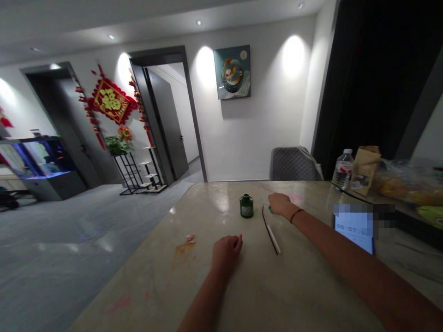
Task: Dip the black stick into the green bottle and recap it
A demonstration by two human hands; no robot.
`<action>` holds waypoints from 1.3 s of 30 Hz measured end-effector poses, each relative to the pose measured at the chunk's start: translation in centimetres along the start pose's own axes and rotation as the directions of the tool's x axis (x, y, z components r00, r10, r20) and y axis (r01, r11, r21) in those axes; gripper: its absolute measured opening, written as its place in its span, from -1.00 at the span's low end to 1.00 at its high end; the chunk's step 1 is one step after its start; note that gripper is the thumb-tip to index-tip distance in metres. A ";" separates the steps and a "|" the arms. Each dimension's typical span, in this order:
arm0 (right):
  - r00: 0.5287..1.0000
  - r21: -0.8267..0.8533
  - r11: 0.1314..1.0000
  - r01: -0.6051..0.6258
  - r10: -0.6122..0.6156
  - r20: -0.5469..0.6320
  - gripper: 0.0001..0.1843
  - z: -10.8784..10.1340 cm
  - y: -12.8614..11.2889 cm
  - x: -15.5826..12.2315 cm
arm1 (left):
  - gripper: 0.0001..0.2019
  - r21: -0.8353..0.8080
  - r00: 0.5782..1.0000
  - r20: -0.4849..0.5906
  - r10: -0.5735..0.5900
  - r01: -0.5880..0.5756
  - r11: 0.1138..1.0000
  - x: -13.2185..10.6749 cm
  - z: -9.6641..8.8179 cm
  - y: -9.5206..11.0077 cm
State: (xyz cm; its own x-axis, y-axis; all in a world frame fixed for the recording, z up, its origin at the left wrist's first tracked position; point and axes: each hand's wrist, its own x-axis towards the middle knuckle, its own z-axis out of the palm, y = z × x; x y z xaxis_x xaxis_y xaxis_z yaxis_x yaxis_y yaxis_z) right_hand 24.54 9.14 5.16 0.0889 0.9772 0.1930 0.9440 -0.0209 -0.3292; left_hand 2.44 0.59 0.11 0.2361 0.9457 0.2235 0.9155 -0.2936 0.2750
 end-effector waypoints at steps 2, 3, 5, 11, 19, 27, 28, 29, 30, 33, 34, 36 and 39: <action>0.997 0.047 0.999 0.020 -0.017 -0.081 -0.62 -0.4 -1.2 1.0 | -0.51 0.008 1.000 -0.003 0.004 -0.004 1.000 0.0 0.0 0.0; 0.993 0.088 0.995 0.037 -0.027 -0.119 -0.56 -0.4 -2.0 1.6 | -0.51 0.010 1.000 -0.003 0.005 -0.005 1.000 0.0 0.0 0.0; 0.984 0.195 0.978 0.080 -0.046 -0.169 -0.49 -0.2 -3.4 2.7 | -0.51 0.011 1.000 -0.001 -0.001 0.001 1.000 0.0 -0.1 0.1; 0.976 0.391 0.911 0.127 -0.045 -0.213 -0.60 2.9 -5.8 4.2 | -0.52 0.004 0.999 0.032 -0.017 0.017 1.000 0.1 -0.2 0.2; 0.968 0.618 0.782 0.084 0.084 -0.238 -0.55 5.9 -5.1 3.4 | -0.51 0.029 1.000 0.000 -0.004 0.004 1.000 0.2 0.3 0.0; 0.990 0.713 0.688 0.139 -0.079 -0.117 -0.60 5.7 -3.7 1.8 | -0.53 0.016 1.000 0.004 -0.030 0.030 0.999 0.2 0.1 -0.1; 0.989 0.740 0.657 0.142 -0.116 -0.087 -0.58 5.5 -3.6 1.2 | -0.57 -0.006 0.999 -0.011 -0.045 0.044 0.999 0.2 0.2 -0.1; 0.985 0.773 0.618 0.144 -0.160 -0.056 -0.55 5.2 -3.6 0.4 | -0.62 -0.037 0.998 -0.039 -0.057 0.056 0.998 0.3 0.2 -0.2; 0.976 0.808 0.570 0.149 -0.214 -0.029 -0.53 5.0 -3.6 -0.5 | -0.66 -0.074 0.995 -0.075 -0.066 0.060 0.995 0.3 0.3 -0.4; 0.928 0.892 0.430 0.139 -0.371 0.034 -0.48 4.5 -3.6 -3.2 | -0.44 -0.177 0.988 -0.150 -0.029 0.002 0.984 0.6 0.8 -0.8; 0.920 0.907 0.399 0.131 -0.391 0.039 -0.47 4.4 -3.6 -4.0 | -0.38 -0.197 0.990 -0.139 0.004 -0.032 0.980 0.6 0.9 -1.0; 0.910 0.928 0.353 0.120 -0.414 0.039 -0.48 4.6 -3.7 -5.4 | -0.36 -0.220 0.993 -0.100 0.058 -0.079 0.972 0.7 1.0 -1.1; 0.914 0.947 0.304 0.099 -0.403 0.034 -0.51 4.8 -3.9 -6.6 | -0.41 -0.224 0.995 -0.060 0.084 -0.095 0.970 0.5 0.8 -1.1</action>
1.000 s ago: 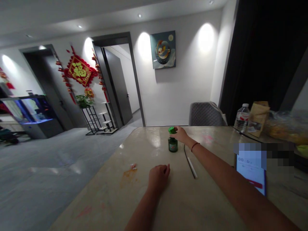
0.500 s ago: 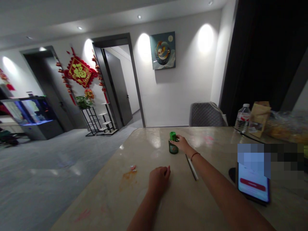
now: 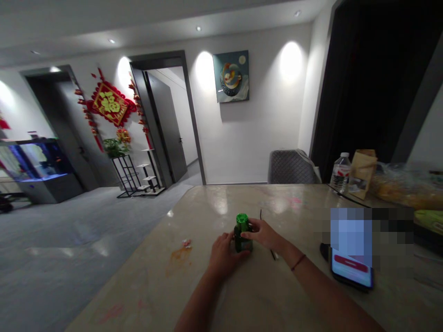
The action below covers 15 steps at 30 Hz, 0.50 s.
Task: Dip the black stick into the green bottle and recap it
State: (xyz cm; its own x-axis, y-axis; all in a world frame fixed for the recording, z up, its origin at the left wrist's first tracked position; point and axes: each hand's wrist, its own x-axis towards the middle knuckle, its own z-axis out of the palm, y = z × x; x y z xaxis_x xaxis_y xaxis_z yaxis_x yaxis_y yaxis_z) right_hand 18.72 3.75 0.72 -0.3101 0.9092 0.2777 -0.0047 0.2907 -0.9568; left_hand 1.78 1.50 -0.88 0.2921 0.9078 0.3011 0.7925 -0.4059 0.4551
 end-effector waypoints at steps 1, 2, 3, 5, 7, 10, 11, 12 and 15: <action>1.000 0.009 1.000 -0.003 0.003 -0.007 -0.51 0.2 -0.1 -0.2 | -0.43 0.002 1.000 0.006 0.004 -0.004 1.000 -0.1 -0.1 0.1; 1.000 0.014 1.000 -0.005 0.005 -0.011 -0.50 0.3 -0.2 -0.5 | -0.45 0.006 1.000 0.010 0.010 -0.011 1.000 -0.1 -0.2 0.2; 1.000 0.019 1.000 -0.007 0.007 -0.005 -0.50 0.3 -0.5 -0.7 | -0.47 0.008 1.000 0.014 0.017 -0.017 1.000 -0.2 -0.4 0.3; 0.999 0.032 0.999 -0.013 0.011 0.054 -0.47 0.1 -1.3 -1.3 | -0.51 0.004 0.999 0.022 0.024 -0.024 1.000 -0.2 -0.5 0.4; 0.994 0.049 0.999 -0.015 0.010 0.106 -0.46 -0.4 -2.2 -1.8 | -0.52 -0.007 1.000 0.026 0.016 -0.016 1.000 -0.2 -0.6 0.5; 0.996 0.038 0.996 -0.077 0.075 0.047 -0.44 -1.2 -3.1 -2.0 | -0.51 -0.024 1.000 0.027 -0.009 0.010 1.000 -0.2 -0.6 0.6; 0.995 0.017 0.995 -0.100 0.100 0.006 -0.40 -1.4 -3.3 -2.0 | -0.50 -0.026 0.999 0.027 -0.019 0.019 0.999 -0.1 -0.6 0.6; 0.993 -0.003 0.993 -0.118 0.118 -0.032 -0.36 -1.6 -3.4 -2.0 | -0.50 -0.027 0.999 0.028 -0.024 0.025 0.999 -0.1 -0.5 0.5; 0.988 0.032 0.993 -0.118 0.120 -0.095 -0.26 -1.6 -3.5 -1.7 | -0.51 -0.024 0.999 0.030 -0.021 0.021 0.999 0.0 -0.4 0.5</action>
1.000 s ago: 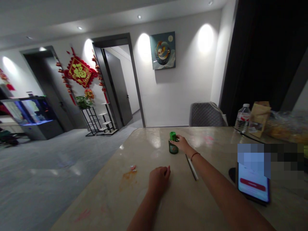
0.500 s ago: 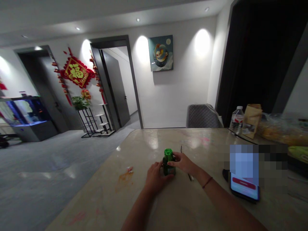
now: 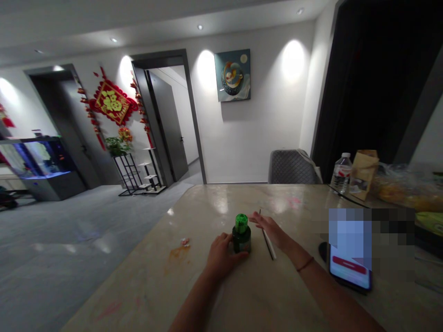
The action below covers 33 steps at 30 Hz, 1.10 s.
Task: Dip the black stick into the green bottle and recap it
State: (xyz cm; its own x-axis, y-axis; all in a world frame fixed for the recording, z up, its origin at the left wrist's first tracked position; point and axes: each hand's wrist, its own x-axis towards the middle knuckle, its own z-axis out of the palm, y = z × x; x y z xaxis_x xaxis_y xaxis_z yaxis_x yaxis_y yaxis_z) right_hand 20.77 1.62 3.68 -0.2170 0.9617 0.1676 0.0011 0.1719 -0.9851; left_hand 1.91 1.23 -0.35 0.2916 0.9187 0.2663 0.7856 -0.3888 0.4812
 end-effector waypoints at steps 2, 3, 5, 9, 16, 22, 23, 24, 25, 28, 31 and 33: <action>1.000 0.123 0.992 -0.018 0.018 -0.002 -0.19 0.3 -0.2 0.0 | -0.52 0.003 1.000 0.002 0.011 -0.011 1.000 0.0 0.0 0.0; 1.000 0.173 0.985 -0.029 0.027 0.011 -0.16 0.4 -0.4 -0.1 | -0.52 0.004 1.000 0.002 0.014 -0.014 1.000 0.0 0.0 -0.1; 0.999 0.211 0.977 -0.040 0.033 0.034 -0.15 0.6 -0.7 -0.3 | -0.52 0.005 1.000 0.001 0.016 -0.016 1.000 0.1 0.0 0.0; 0.998 0.182 0.983 -0.036 0.027 0.052 -0.17 0.7 -1.1 -0.5 | -0.52 0.007 1.000 -0.009 0.027 -0.027 1.000 0.0 0.1 0.0; 0.991 0.098 0.995 0.018 -0.031 0.127 -0.33 1.1 -1.2 -0.3 | -0.51 0.013 0.999 -0.023 0.046 -0.046 0.999 0.0 0.3 -0.2; 0.987 -0.017 0.991 0.132 -0.130 0.091 -0.46 1.2 -0.2 0.5 | -0.53 0.031 1.000 -0.002 0.020 -0.020 0.999 0.0 0.0 0.1; 0.990 -0.066 0.989 0.133 -0.130 0.046 -0.47 1.2 0.0 0.6 | -0.53 0.032 1.000 0.005 0.013 -0.013 0.999 0.0 -0.1 0.2; 0.992 -0.121 0.984 0.129 -0.129 0.004 -0.47 1.2 0.1 0.6 | -0.54 0.031 1.000 0.010 0.007 -0.008 0.999 0.0 -0.1 0.2; 0.991 -0.176 0.977 0.123 -0.131 -0.032 -0.45 1.0 0.2 0.6 | -0.53 0.027 1.000 0.015 0.004 -0.005 1.000 0.0 -0.2 0.3; 0.989 -0.274 0.955 0.109 -0.132 -0.064 -0.42 0.2 -0.4 0.3 | -0.52 0.014 1.000 0.008 0.011 -0.012 1.000 0.1 -0.1 0.2; 0.999 -0.218 0.975 0.029 -0.020 0.044 -0.58 -1.2 -1.4 -0.1 | -0.51 0.027 1.000 -0.003 0.007 -0.007 1.000 0.2 0.0 -0.1; 0.998 -0.142 0.990 -0.019 0.028 0.062 -0.49 -1.9 -2.0 -0.3 | -0.52 0.031 1.000 0.005 0.009 -0.009 0.999 0.3 0.1 -0.2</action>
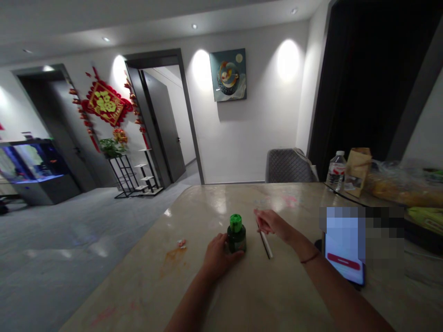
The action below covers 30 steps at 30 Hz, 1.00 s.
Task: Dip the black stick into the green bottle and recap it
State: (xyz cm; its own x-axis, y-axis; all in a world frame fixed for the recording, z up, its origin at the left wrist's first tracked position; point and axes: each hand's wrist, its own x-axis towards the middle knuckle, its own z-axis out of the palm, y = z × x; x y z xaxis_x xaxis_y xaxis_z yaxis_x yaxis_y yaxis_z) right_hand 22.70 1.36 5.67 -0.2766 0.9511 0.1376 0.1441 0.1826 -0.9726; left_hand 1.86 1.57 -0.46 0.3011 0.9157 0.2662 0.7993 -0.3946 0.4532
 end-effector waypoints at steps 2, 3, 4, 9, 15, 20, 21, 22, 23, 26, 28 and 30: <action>0.999 0.064 0.998 0.026 -0.024 -0.037 -0.51 -0.2 -0.4 -0.3 | -0.52 -0.005 1.000 0.005 0.006 -0.006 1.000 0.0 0.0 -0.1; 0.998 0.088 0.995 0.053 -0.049 -0.048 -0.54 -0.2 -0.6 -0.4 | -0.53 -0.007 1.000 0.005 0.007 -0.007 1.000 0.0 0.0 -0.1; 0.996 0.107 0.991 0.077 -0.073 -0.042 -0.57 -0.1 -0.7 -0.5 | -0.53 -0.008 1.000 0.002 0.007 -0.007 1.000 0.0 0.0 0.0; 0.997 0.078 0.996 0.048 -0.043 -0.070 -0.52 -0.3 0.1 0.3 | -0.55 -0.019 1.000 -0.003 0.010 -0.010 1.000 -0.1 0.0 0.0; 0.983 -0.046 0.998 0.053 -0.061 -0.174 -0.55 0.7 2.3 1.1 | -0.55 -0.010 1.000 -0.003 0.017 -0.017 1.000 0.0 0.0 -0.1; 0.981 -0.176 0.976 0.125 -0.148 -0.125 -0.40 3.6 3.6 1.1 | -0.53 -0.021 1.000 0.015 0.014 -0.014 1.000 -0.1 -0.1 0.1; 0.975 -0.203 0.971 0.125 -0.158 -0.156 -0.45 3.9 3.9 1.2 | -0.53 -0.021 1.000 0.016 0.011 -0.010 1.000 -0.1 -0.1 0.1; 0.966 -0.230 0.966 0.121 -0.168 -0.195 -0.48 4.2 4.1 1.4 | -0.52 -0.020 1.000 0.016 0.006 -0.006 1.000 -0.1 -0.1 0.1; 0.957 -0.254 0.960 0.116 -0.177 -0.230 -0.51 4.4 4.3 1.5 | -0.52 -0.019 1.000 0.015 0.001 0.000 1.000 -0.1 -0.1 0.1; 0.951 -0.249 0.962 0.112 -0.176 -0.253 -0.48 4.7 4.6 1.5 | -0.53 -0.018 1.000 0.016 -0.007 0.007 1.000 -0.2 -0.2 0.2; 0.965 -0.200 0.973 0.114 -0.156 -0.209 -0.39 4.8 4.6 1.4 | -0.52 -0.029 1.000 0.015 0.001 -0.001 1.000 -0.2 -0.1 0.1; 0.974 -0.183 0.976 0.118 -0.150 -0.169 -0.37 4.7 4.4 1.5 | -0.44 -0.049 1.000 0.005 0.016 -0.015 0.999 -0.3 0.0 0.0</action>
State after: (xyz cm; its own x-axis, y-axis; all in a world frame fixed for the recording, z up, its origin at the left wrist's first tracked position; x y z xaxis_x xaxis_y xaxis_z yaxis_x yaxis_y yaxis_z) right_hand 18.51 2.40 0.68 -0.1309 0.9413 0.3112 0.2819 0.3362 -0.8986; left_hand 1.72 1.33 -0.53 0.3162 0.9098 0.2688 0.7684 -0.4118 0.4899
